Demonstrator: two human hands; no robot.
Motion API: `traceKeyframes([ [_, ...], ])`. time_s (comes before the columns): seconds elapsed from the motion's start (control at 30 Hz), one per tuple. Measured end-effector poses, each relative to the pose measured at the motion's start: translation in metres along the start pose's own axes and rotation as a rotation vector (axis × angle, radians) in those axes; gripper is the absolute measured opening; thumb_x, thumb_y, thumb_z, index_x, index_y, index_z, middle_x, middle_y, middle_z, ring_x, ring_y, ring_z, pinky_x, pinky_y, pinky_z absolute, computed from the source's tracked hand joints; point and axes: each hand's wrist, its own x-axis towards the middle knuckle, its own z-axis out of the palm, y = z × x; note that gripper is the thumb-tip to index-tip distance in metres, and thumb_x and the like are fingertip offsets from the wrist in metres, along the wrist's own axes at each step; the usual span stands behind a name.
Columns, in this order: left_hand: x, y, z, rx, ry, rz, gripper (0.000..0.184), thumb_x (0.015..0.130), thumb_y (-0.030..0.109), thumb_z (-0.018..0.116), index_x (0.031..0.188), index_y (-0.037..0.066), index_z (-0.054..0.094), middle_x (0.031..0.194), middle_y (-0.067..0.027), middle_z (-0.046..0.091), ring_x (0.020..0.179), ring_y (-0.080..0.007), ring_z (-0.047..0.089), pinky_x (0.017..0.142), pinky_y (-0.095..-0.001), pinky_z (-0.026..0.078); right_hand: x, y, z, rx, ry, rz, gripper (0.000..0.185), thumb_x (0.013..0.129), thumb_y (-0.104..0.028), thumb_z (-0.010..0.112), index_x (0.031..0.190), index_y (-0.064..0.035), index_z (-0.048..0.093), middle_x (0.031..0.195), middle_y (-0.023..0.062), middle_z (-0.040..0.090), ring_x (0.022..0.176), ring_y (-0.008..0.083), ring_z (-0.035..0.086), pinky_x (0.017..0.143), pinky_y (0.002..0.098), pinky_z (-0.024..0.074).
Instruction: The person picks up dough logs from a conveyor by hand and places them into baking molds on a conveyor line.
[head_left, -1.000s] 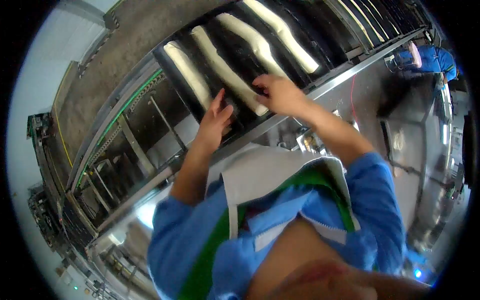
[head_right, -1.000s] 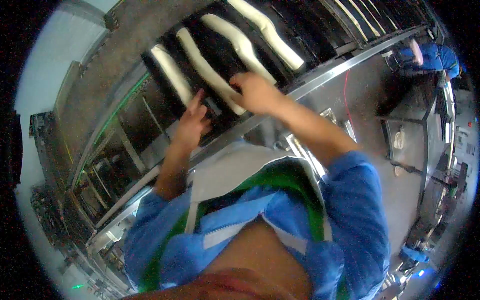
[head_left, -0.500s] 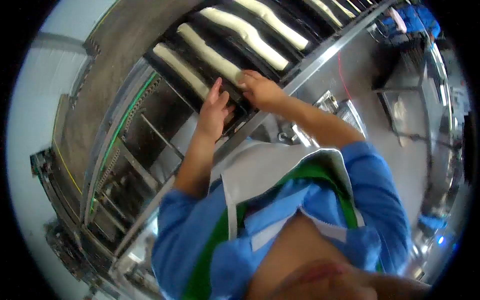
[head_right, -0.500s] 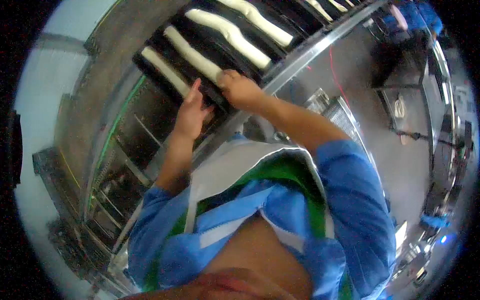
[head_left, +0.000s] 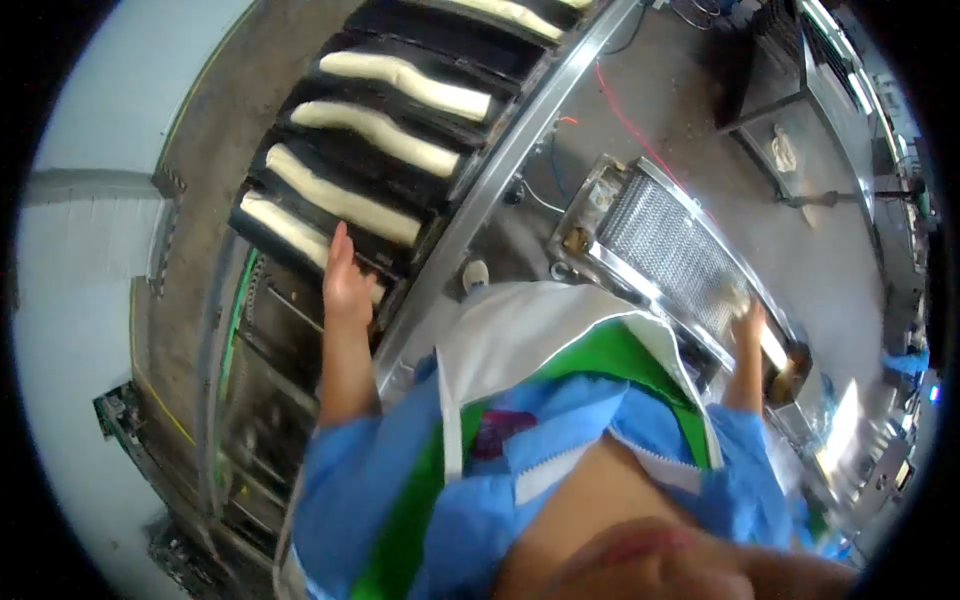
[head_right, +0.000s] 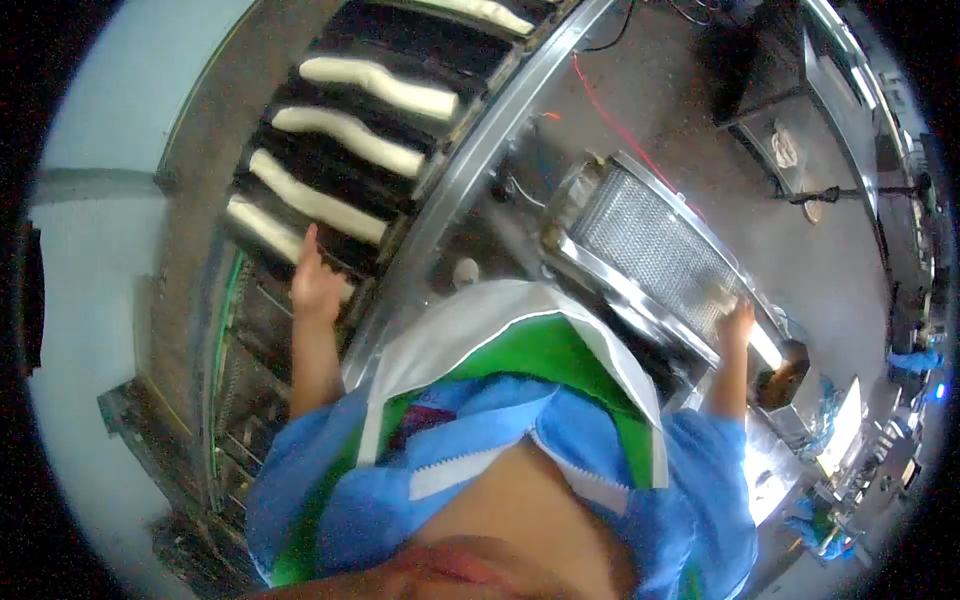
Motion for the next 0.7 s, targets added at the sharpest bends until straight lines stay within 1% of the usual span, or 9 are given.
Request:
traceKeyframes([
  [0.07,0.000,-0.004,-0.005,0.007,-0.022,0.050,0.067,0.084,0.041,0.050,0.138,0.014,0.021,0.145,-0.0082,0.013,0.132,-0.0277,0.013,0.101,-0.0533,-0.001,-0.023,-0.003,-0.008,0.085,-0.078,0.216,0.057,0.069,-0.002,0.049,0.125,-0.0064,0.039,0.125,0.0177,0.044,0.118,0.0327,0.039,0.098,0.0393,0.0331],
  [0.17,-0.004,-0.006,-0.011,0.054,0.056,0.017,0.066,0.085,0.040,0.049,0.137,0.011,0.023,0.145,-0.0081,0.014,0.130,-0.0269,0.017,0.101,-0.0525,0.005,-0.027,-0.008,-0.013,0.033,-0.062,0.245,0.057,0.070,0.000,0.047,0.126,-0.0074,0.039,0.129,0.0151,0.040,0.121,0.0307,0.036,0.099,0.0388,0.0322],
  [0.23,-0.010,-0.002,0.001,0.067,0.194,0.016,0.063,0.085,0.037,0.051,0.135,0.007,0.027,0.140,-0.0091,0.025,0.126,-0.0255,0.026,0.101,-0.0473,0.016,-0.009,0.010,0.001,-0.181,-0.013,0.166,0.051,0.072,-0.006,0.051,0.121,-0.0108,0.041,0.126,0.0105,0.042,0.119,0.0291,0.038,0.093,0.0417,0.0374],
  [0.37,-0.015,-0.006,0.005,-0.079,0.173,0.039,0.063,0.083,0.034,0.056,0.132,0.003,0.031,0.133,-0.0113,0.035,0.122,-0.0247,0.032,0.100,-0.0385,0.022,0.013,0.007,-0.015,-0.262,-0.183,0.197,0.054,0.071,-0.019,0.062,0.120,-0.0133,0.041,0.124,0.0098,0.044,0.117,0.0288,0.041,0.093,0.0429,0.0383],
  [0.47,-0.010,0.007,0.019,0.141,0.422,0.113,0.063,0.081,0.029,0.061,0.129,-0.001,0.034,0.128,-0.0133,0.039,0.118,-0.0241,0.036,0.098,-0.0323,0.027,0.034,-0.003,-0.044,-0.240,-0.279,0.168,0.060,0.069,-0.024,0.065,0.121,-0.0090,0.040,0.126,0.0095,0.042,0.117,0.0287,0.041,0.091,0.0418,0.0399],
  [0.6,-0.009,0.009,0.020,0.369,0.634,0.124,0.061,0.079,0.027,0.063,0.128,0.001,0.037,0.131,-0.0171,0.036,0.121,-0.0254,0.034,0.100,-0.0352,0.026,0.063,0.014,-0.036,-0.041,-0.326,0.066,0.041,0.071,-0.034,0.062,0.095,-0.0013,0.058,0.092,0.0212,0.058,0.093,0.0349,0.056,0.080,0.0430,0.0442],
  [0.63,-0.005,0.009,0.022,0.501,0.729,0.094,0.059,0.079,0.026,0.063,0.127,0.003,0.039,0.132,-0.0191,0.035,0.122,-0.0274,0.033,0.100,-0.0362,0.026,0.066,0.007,-0.057,-0.003,-0.356,-0.127,0.049,0.076,-0.037,0.054,0.109,-0.0007,0.052,0.090,0.0242,0.058,0.089,0.0380,0.056,0.076,0.0443,0.0434],
  [0.67,-0.001,0.010,0.026,0.492,0.743,0.095,0.059,0.079,0.026,0.063,0.127,0.003,0.039,0.132,-0.0191,0.035,0.122,-0.0274,0.033,0.100,-0.0362,0.026,0.075,0.018,-0.065,0.072,-0.438,-0.157,0.043,0.080,-0.033,0.052,0.108,-0.0003,0.052,0.089,0.0182,0.060,0.082,0.0302,0.058,0.071,0.0384,0.0443],
  [0.7,0.002,0.014,0.041,1.086,0.814,0.323,0.057,0.078,0.026,0.063,0.126,0.004,0.041,0.132,-0.0207,0.035,0.122,-0.0289,0.034,0.100,-0.0363,0.027,0.079,-0.004,-0.087,0.482,-0.479,-0.067,0.043,0.079,-0.034,0.054,0.105,0.0006,0.054,0.085,0.0139,0.061,0.078,0.0256,0.058,0.067,0.0352,0.0447],
])
